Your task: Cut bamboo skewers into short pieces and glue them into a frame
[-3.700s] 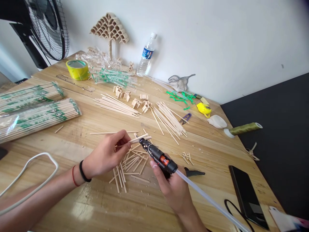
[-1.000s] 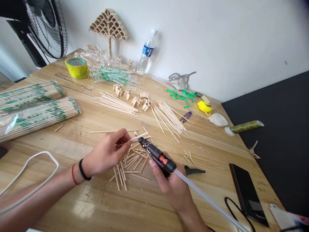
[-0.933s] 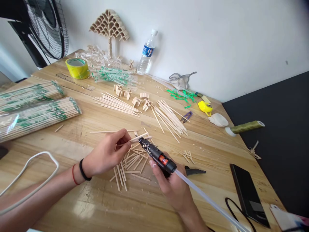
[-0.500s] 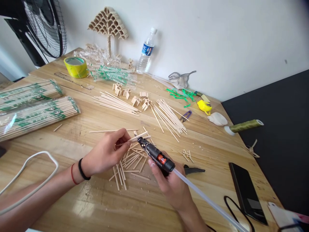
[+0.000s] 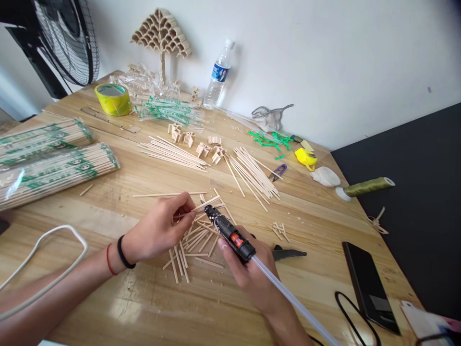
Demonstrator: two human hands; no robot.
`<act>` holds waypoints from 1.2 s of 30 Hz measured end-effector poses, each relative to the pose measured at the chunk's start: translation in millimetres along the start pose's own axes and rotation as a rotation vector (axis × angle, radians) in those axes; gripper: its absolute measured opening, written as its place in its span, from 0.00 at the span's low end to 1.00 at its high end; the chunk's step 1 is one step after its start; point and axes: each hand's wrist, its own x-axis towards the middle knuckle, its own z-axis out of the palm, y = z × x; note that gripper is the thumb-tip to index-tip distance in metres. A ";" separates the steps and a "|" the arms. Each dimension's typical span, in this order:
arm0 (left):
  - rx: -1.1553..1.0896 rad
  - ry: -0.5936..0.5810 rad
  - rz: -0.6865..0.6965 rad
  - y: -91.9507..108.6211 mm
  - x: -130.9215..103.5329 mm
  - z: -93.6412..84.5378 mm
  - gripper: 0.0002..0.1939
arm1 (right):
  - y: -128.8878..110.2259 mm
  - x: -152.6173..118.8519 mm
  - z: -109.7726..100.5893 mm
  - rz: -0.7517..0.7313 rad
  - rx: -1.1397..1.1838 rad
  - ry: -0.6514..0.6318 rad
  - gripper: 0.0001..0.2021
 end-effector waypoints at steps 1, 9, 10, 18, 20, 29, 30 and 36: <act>0.001 0.000 0.000 -0.2 -0.2 0.0 0.10 | 0.1 -0.1 0.1 -0.001 0.002 -0.001 0.11; -0.021 0.008 -0.001 0.8 -1.0 0.9 0.10 | 0.7 -0.5 -0.5 -0.019 -0.015 0.013 0.11; -0.020 0.011 -0.002 1.7 -1.2 0.7 0.10 | 0.8 -0.3 -1.0 -0.021 -0.015 0.011 0.11; 0.011 0.017 -0.013 4.9 -0.9 -1.4 0.11 | 1.0 2.7 -6.5 -0.048 -0.019 -0.034 0.09; 0.018 0.019 -0.011 4.7 -0.8 -1.2 0.11 | 1.0 3.4 -6.9 -0.052 -0.008 -0.034 0.09; 0.036 0.027 -0.010 5.4 -0.3 -1.5 0.11 | 1.9 3.2 -7.7 -0.078 -0.022 -0.028 0.08; 0.037 0.028 -0.010 5.5 -0.2 -1.5 0.11 | 1.8 3.0 -7.9 -0.071 -0.024 -0.029 0.08; 0.037 0.027 -0.007 4.7 -0.7 -1.4 0.10 | 1.8 3.1 -7.4 -0.072 -0.025 -0.026 0.09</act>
